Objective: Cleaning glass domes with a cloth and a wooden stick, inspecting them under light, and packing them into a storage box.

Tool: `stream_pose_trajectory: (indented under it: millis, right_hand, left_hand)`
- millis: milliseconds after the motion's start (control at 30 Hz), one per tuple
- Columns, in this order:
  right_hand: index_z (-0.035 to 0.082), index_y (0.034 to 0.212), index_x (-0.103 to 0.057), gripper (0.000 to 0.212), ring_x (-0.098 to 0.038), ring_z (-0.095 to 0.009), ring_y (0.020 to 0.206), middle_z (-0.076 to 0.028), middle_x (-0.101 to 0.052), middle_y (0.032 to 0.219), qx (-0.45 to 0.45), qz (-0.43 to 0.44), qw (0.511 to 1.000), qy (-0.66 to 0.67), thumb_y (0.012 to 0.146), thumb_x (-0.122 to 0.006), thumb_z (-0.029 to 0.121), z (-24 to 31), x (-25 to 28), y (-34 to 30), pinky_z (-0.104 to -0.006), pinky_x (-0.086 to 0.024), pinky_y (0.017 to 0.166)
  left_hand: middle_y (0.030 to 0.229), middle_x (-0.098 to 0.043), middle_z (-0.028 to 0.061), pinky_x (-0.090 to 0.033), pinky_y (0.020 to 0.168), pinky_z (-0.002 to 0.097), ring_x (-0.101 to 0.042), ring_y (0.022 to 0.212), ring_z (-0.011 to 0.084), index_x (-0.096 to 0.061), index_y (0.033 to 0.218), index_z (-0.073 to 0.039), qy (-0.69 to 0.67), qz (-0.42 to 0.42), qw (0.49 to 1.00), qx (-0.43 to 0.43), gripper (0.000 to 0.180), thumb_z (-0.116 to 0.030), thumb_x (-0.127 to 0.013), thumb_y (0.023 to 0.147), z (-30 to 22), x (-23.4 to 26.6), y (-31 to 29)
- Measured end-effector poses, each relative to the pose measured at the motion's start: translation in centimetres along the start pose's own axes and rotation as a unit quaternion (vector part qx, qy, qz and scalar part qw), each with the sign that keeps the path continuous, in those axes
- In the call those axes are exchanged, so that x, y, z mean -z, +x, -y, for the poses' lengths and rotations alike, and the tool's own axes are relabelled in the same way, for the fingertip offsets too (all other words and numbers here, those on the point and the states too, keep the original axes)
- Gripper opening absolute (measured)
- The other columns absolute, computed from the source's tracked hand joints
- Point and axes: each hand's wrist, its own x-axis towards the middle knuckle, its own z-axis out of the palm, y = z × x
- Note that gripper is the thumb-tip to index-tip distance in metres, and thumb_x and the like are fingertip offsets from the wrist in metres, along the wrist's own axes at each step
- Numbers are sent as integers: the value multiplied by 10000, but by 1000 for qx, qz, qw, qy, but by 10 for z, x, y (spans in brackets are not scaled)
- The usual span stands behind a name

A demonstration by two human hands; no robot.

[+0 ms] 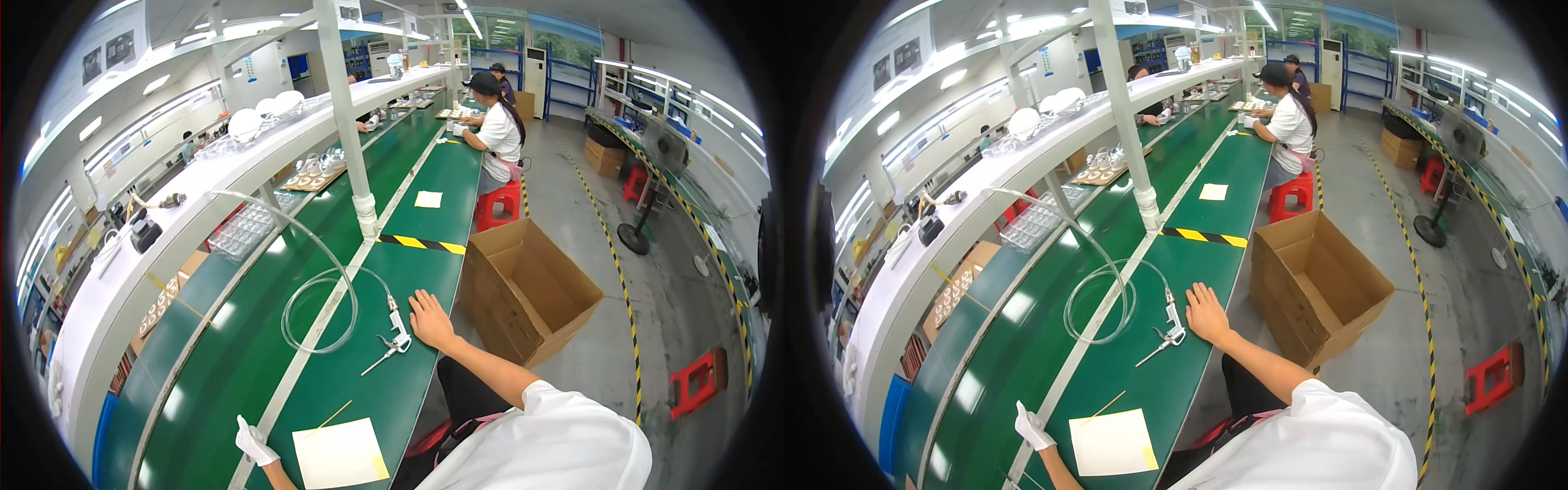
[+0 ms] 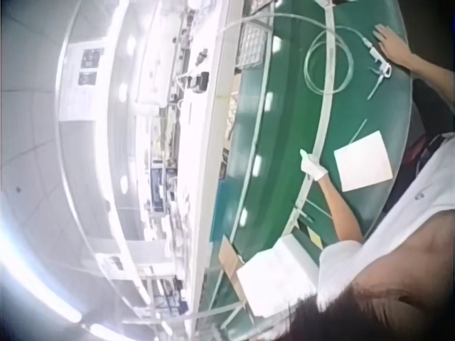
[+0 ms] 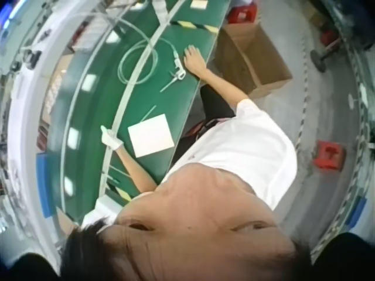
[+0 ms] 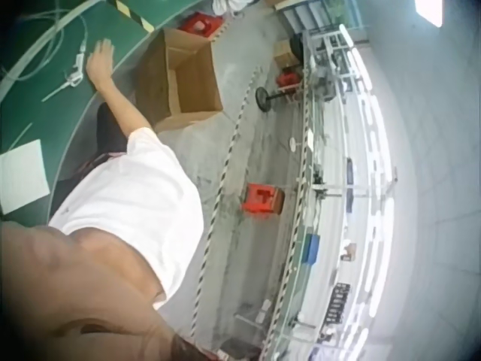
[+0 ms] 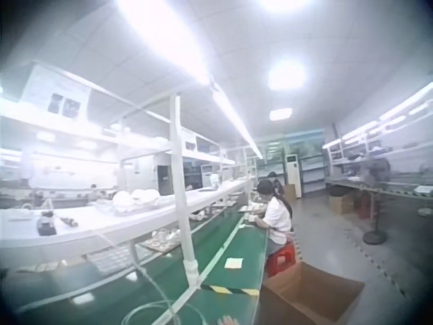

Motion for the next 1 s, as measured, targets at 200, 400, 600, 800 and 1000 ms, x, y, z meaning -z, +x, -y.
stream_pose_trajectory:
  millis: [200, 400, 600, 800, 1000]
  right_hand:
    - [-15, 1390, -555, 464, -427, -383, 1440, -253, -498, 1495, -5, 10, 1000, 11, 985, -565, 213, -4, 5, -4, -477, -307, 1223]
    - [-12, 1390, -557, 466, -423, -382, 1441, -250, -497, 1497, -10, 7, 1000, 26, 985, -566, 217, -6, 2, -5, -478, -304, 1223]
    - [-30, 1372, -566, 466, -425, -383, 1441, -254, -506, 1486, 0, -3, 1000, 28, 974, -573, 213, -4, 1, -7, -477, -307, 1221]
    - [-10, 1379, -568, 464, -431, -384, 1436, -246, -508, 1488, 1, -1, 1000, 31, 970, -585, 208, 4, 5, 0, -476, -321, 1214]
    - [0, 1371, -573, 458, -430, -366, 1441, -232, -507, 1493, -17, 3, 999, 38, 965, -592, 210, -7, 3, -3, -475, -320, 1215]
  left_hand:
    - [425, -258, -52, -103, 328, 303, -189, 298, 95, -257, 516, -238, 28, -9, 1000, -3, 662, -388, -629, 1042, -2, -4, 2]
    - [440, -272, -39, -121, 353, 300, -226, 321, 95, -280, 520, -202, 53, -15, 998, -21, 664, -426, -631, 1037, 9, 6, 12]
    - [430, -240, -53, -118, 332, 296, -190, 302, 98, -263, 528, -252, 48, -47, 998, 15, 647, -478, -548, 1064, 22, 16, 33]
    - [431, -209, -53, -106, 311, 310, -150, 287, 111, -264, 546, -261, -4, -6, 1000, 14, 627, -507, -479, 1082, 28, 27, 44]
    - [462, -262, -53, -111, 360, 290, -194, 341, 81, -291, 541, -218, -34, -41, 999, -1, 632, -419, -612, 1046, -11, -14, -7]
